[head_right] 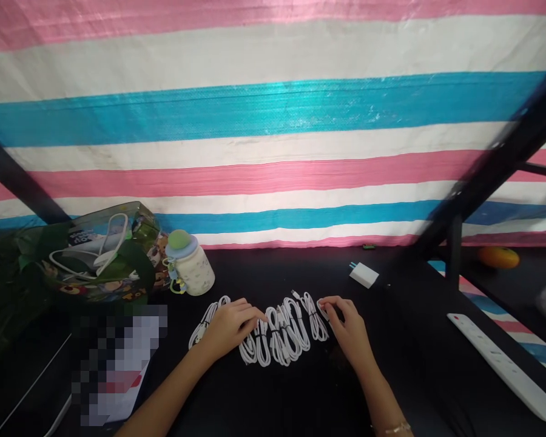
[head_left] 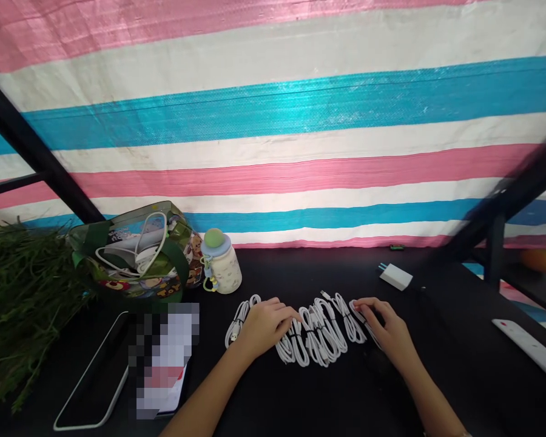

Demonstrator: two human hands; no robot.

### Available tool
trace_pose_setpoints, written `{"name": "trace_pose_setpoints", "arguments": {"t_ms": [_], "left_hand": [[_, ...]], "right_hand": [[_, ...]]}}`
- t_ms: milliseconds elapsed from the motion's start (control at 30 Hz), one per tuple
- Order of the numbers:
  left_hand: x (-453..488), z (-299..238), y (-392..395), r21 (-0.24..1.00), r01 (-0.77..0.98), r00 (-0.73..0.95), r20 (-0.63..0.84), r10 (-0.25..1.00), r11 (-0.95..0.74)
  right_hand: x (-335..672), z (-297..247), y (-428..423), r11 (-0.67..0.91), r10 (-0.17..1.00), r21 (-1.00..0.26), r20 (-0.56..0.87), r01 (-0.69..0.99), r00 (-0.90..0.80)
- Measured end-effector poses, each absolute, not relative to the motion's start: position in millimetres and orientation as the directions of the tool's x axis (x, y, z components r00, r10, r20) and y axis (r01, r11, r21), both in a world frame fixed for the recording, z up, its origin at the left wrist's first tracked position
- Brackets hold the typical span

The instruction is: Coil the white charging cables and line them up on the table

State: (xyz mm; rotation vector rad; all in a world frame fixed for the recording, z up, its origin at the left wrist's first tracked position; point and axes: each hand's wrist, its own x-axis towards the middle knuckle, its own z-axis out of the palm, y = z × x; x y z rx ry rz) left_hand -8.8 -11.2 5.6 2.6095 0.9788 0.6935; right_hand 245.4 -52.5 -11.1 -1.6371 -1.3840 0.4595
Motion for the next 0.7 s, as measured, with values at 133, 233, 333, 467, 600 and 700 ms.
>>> {"name": "trace_pose_setpoints", "arguments": {"t_ms": [133,233,333,467,600,700], "left_hand": [[-9,6,-10,0.399,0.54,0.661,0.343,0.667,-0.741],[-9,7,-11,0.396,0.554,0.66,0.328,0.676,-0.732],[-9,8,-13,0.381,0.564,0.673,0.302,0.676,-0.732],[-10,11,-15,0.364,0.577,0.69,0.26,0.675,-0.731],[-10,13,-17,0.37,0.589,0.686,0.239,0.687,-0.718],[-11,15,-18,0.381,0.606,0.675,0.217,0.705,-0.698]], "right_hand": [[240,-10,-53,0.056,0.88,-0.812,0.315,0.58,0.355],[243,-14,-50,0.029,0.897,-0.799,0.286,0.601,0.336],[251,-15,-46,-0.005,0.901,-0.779,0.268,0.627,0.34],[260,-14,-45,0.019,0.942,-0.731,0.242,0.682,0.234],[257,-13,-50,0.049,0.94,-0.688,0.277,0.724,0.2],[250,-14,-54,0.019,0.898,-0.669,0.338,0.743,0.282]]}}
